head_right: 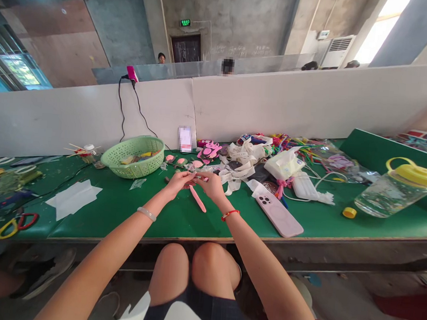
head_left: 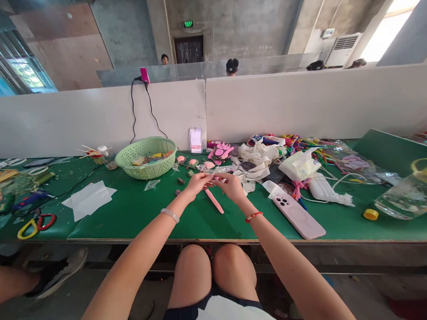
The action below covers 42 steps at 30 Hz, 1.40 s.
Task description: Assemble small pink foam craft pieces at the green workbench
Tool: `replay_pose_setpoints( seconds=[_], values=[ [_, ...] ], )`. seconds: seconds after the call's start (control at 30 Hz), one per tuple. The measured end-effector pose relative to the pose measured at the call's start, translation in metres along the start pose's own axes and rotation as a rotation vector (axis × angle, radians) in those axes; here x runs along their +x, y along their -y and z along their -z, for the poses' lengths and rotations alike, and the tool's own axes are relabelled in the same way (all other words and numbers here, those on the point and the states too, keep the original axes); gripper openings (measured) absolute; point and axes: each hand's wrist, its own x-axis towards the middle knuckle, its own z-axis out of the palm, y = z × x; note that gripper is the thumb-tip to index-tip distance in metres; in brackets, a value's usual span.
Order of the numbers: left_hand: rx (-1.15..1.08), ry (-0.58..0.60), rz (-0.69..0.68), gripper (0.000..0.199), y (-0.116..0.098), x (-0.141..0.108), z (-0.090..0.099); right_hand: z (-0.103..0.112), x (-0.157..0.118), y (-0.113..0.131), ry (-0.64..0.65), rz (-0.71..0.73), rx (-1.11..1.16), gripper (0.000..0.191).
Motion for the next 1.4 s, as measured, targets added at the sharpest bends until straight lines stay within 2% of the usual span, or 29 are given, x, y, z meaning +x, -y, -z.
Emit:
replay_pose_setpoints(
  seconds=[0.17, 0.33, 0.6, 0.73, 0.93, 1.1, 1.27, 1.4],
  values=[
    [-0.006, 0.057, 0.048, 0.024, -0.001, 0.000, 0.000, 0.001, 0.001, -0.002, -0.008, -0.034, -0.012, 0.029],
    [0.036, 0.095, 0.028, 0.019, -0.001, 0.000, -0.003, 0.003, 0.002, -0.004, -0.022, 0.003, -0.061, 0.021],
    [0.174, 0.194, -0.096, 0.028, 0.002, 0.000, -0.003, 0.006, 0.002, -0.003, 0.061, -0.103, -0.063, 0.032],
    [0.350, 0.222, -0.201, 0.031, 0.004, 0.000, -0.003, 0.008, 0.002, -0.002, 0.095, -0.126, -0.052, 0.032],
    [0.605, 0.158, -0.332, 0.028, 0.004, -0.005, -0.008, 0.003, 0.001, -0.007, 0.109, -0.197, 0.029, 0.029],
    [0.969, 0.112, -0.442, 0.032, 0.008, -0.005, -0.010, -0.002, 0.002, -0.014, 0.079, -0.270, 0.162, 0.034],
    [0.996, 0.155, -0.529, 0.035, 0.022, 0.009, -0.009, 0.000, 0.016, -0.020, 0.111, -0.364, 0.372, 0.047],
    [0.894, 0.105, -0.559, 0.039, 0.030, 0.026, -0.007, 0.001, 0.034, -0.031, 0.167, -0.357, 0.476, 0.047]
  ],
)
